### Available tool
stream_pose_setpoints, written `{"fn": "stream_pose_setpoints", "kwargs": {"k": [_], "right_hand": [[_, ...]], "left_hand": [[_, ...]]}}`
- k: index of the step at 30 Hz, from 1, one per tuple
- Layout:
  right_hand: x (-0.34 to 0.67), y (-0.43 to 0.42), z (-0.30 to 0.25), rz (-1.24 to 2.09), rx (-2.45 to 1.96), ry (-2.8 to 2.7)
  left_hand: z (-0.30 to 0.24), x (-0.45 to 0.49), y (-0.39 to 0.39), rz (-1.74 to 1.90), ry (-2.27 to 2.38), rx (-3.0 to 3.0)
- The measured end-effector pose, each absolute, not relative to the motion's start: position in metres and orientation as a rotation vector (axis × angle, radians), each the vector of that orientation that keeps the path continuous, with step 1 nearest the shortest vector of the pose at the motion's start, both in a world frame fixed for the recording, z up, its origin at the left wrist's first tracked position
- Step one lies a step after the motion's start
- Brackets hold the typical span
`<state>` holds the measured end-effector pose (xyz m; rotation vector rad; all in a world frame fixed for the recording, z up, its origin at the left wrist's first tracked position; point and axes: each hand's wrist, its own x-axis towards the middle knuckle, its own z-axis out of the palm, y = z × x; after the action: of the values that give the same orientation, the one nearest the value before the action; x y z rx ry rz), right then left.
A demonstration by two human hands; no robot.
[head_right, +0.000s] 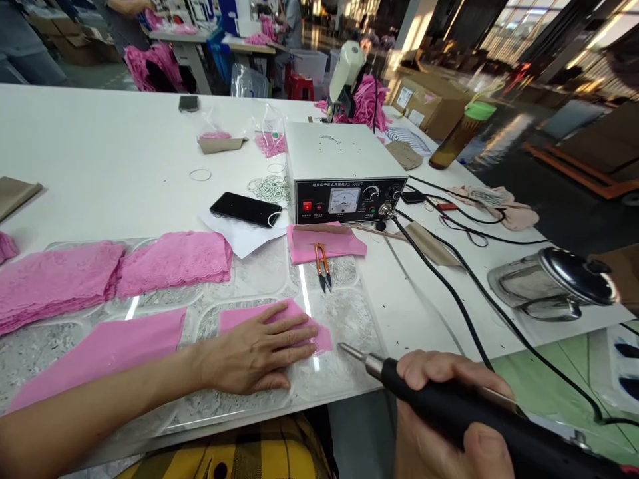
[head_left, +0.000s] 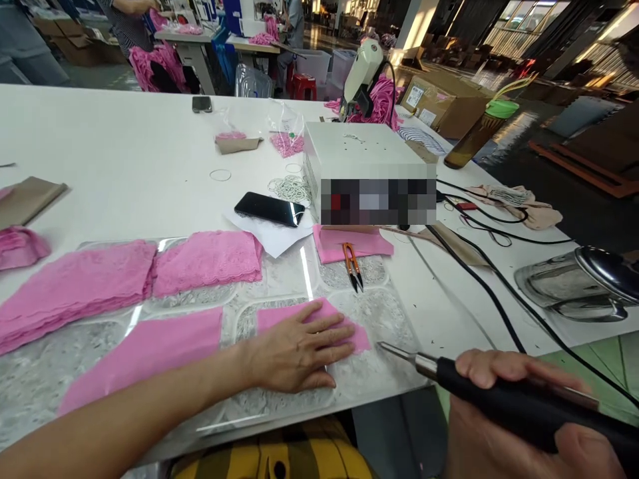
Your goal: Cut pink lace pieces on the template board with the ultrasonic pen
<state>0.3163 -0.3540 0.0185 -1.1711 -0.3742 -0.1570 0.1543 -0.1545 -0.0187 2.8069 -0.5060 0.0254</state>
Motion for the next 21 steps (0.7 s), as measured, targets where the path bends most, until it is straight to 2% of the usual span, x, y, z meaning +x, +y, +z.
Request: {"fn": "stream_pose_setpoints", "kwargs": {"k": [21], "right_hand": [[0.3157, -0.3444, 0.0225, 0.005, -1.129, -0.624]], "left_hand": [[-0.0223, 0.1532, -0.1572, 0.147, -0.47, 2.785]]}}
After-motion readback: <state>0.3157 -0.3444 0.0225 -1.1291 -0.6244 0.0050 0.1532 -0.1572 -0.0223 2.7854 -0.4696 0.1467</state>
